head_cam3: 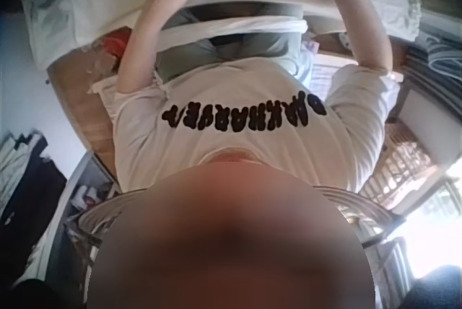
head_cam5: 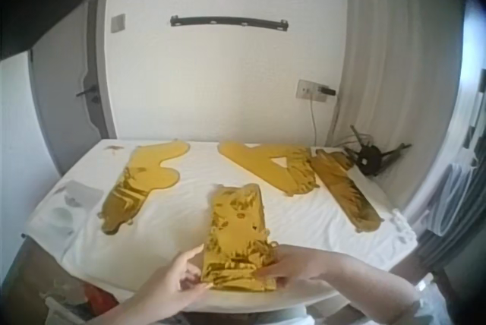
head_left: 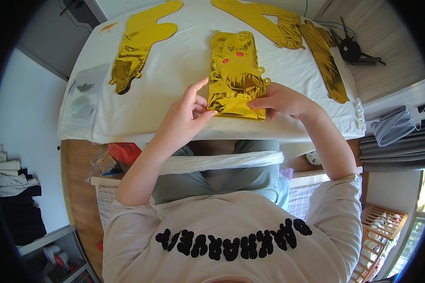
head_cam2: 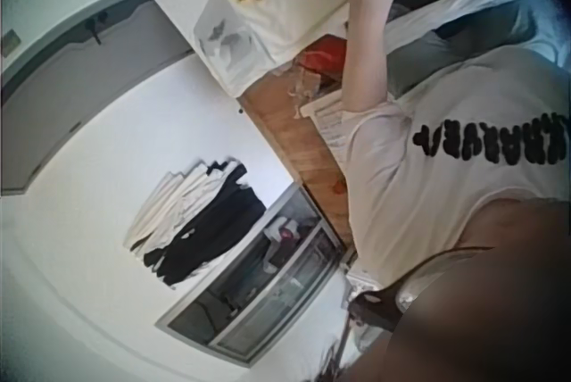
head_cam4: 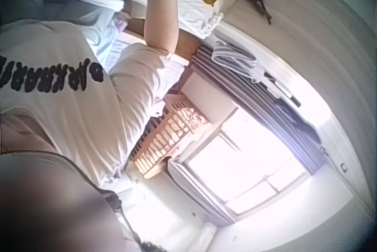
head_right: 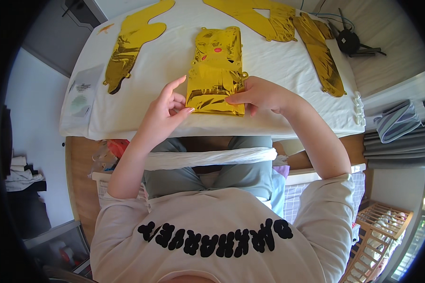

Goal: Folding a gold foil balloon into a neat rectangle.

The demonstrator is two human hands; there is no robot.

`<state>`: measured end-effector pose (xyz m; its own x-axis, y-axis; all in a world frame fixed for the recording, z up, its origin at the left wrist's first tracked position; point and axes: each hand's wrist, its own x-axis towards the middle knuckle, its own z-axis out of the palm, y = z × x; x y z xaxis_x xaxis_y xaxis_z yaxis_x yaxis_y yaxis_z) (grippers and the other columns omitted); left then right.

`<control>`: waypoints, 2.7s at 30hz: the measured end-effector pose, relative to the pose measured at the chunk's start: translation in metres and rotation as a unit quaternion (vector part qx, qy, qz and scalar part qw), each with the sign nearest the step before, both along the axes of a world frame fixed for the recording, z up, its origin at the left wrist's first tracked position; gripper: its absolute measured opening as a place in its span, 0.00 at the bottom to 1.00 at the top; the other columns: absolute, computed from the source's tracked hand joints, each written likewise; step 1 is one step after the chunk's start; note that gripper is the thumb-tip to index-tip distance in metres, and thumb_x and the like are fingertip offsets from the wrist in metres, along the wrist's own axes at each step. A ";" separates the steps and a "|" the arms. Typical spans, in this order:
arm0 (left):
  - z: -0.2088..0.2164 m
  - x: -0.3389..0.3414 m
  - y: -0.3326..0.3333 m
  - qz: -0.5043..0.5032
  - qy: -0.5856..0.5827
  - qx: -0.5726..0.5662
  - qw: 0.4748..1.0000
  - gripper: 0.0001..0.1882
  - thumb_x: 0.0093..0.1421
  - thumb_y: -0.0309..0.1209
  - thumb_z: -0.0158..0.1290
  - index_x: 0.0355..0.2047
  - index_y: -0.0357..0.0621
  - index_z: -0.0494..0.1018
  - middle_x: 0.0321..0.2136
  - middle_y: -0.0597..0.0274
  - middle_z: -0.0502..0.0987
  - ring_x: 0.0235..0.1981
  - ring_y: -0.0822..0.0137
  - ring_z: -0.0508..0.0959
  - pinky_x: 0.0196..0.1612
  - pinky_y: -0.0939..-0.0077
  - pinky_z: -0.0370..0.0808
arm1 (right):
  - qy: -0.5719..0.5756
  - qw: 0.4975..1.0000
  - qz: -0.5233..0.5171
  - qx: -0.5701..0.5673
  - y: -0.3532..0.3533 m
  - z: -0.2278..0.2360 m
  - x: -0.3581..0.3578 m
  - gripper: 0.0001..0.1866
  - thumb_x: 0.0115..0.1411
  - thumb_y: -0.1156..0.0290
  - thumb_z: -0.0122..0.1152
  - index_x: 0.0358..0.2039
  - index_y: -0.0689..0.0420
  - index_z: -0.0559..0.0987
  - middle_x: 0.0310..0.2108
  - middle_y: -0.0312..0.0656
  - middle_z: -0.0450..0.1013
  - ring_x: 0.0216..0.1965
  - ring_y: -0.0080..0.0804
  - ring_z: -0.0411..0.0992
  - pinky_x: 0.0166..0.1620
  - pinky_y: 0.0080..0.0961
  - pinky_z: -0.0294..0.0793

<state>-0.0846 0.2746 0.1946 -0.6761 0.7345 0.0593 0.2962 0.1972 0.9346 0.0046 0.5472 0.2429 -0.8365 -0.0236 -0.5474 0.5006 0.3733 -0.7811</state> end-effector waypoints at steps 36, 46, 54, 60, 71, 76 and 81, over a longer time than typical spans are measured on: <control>-0.040 0.011 -0.027 -0.035 0.540 0.054 0.840 0.13 0.55 0.30 0.67 0.42 0.54 0.85 0.37 0.72 0.80 0.43 0.69 0.82 0.60 0.59 0.77 | 0.608 0.695 0.076 0.376 -0.040 -0.086 0.086 0.19 0.47 0.71 0.74 0.43 0.51 0.84 0.44 0.32 0.82 0.42 0.32 0.78 0.43 0.30 0.74; -0.032 0.018 -0.025 -0.048 0.510 0.024 0.859 0.17 0.50 0.28 0.68 0.43 0.55 0.85 0.37 0.72 0.80 0.42 0.66 0.81 0.62 0.57 0.72 | 0.627 0.667 0.092 0.391 -0.037 -0.077 0.086 0.14 0.51 0.67 0.74 0.40 0.50 0.85 0.41 0.31 0.83 0.40 0.29 0.80 0.44 0.29 0.74; -0.014 0.018 -0.025 -0.070 0.460 -0.013 0.885 0.22 0.45 0.25 0.66 0.43 0.54 0.85 0.37 0.68 0.81 0.44 0.60 0.80 0.60 0.56 0.72 | 0.576 0.721 0.085 0.375 -0.037 -0.057 0.084 0.15 0.49 0.71 0.74 0.39 0.51 0.84 0.31 0.34 0.82 0.33 0.33 0.80 0.42 0.31 0.74; -0.009 0.017 -0.018 -0.050 0.399 -0.026 0.915 0.22 0.45 0.26 0.67 0.43 0.47 0.80 0.40 0.63 0.80 0.45 0.55 0.78 0.53 0.57 0.72 | 0.462 0.831 0.063 0.302 -0.032 -0.033 0.070 0.15 0.47 0.80 0.70 0.37 0.56 0.80 0.25 0.43 0.76 0.28 0.49 0.74 0.38 0.37 0.73; 0.032 0.002 0.020 0.009 0.087 -0.120 0.989 0.21 0.65 0.40 0.62 0.36 0.27 0.74 0.18 0.52 0.73 0.19 0.62 0.73 0.27 0.64 0.70 | 0.172 0.974 -0.098 0.112 -0.032 -0.028 0.050 0.17 0.66 0.62 0.68 0.43 0.65 0.82 0.24 0.39 0.75 0.24 0.23 0.70 0.29 0.24 0.68; 0.030 0.000 0.029 0.021 0.089 -0.171 0.981 0.23 0.67 0.45 0.60 0.38 0.31 0.76 0.21 0.49 0.78 0.23 0.55 0.80 0.29 0.61 0.74 | 0.155 0.974 -0.100 0.129 -0.037 -0.024 0.046 0.19 0.68 0.72 0.66 0.55 0.68 0.74 0.35 0.38 0.80 0.28 0.14 0.71 0.31 0.17 0.71; 0.017 0.011 0.014 0.088 0.079 -0.057 0.991 0.25 0.66 0.41 0.62 0.54 0.36 0.71 0.26 0.54 0.80 0.26 0.57 0.82 0.31 0.65 0.76 | 0.165 0.973 -0.119 0.104 -0.037 -0.028 0.045 0.24 0.68 0.76 0.64 0.61 0.65 0.68 0.37 0.39 0.81 0.31 0.16 0.75 0.33 0.14 0.72</control>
<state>-0.0733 0.2882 0.2114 -0.7837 0.6133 0.0979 0.3883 0.3608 0.8480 0.0496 0.5098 0.2151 -0.9357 0.2757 -0.2201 0.3271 0.4443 -0.8340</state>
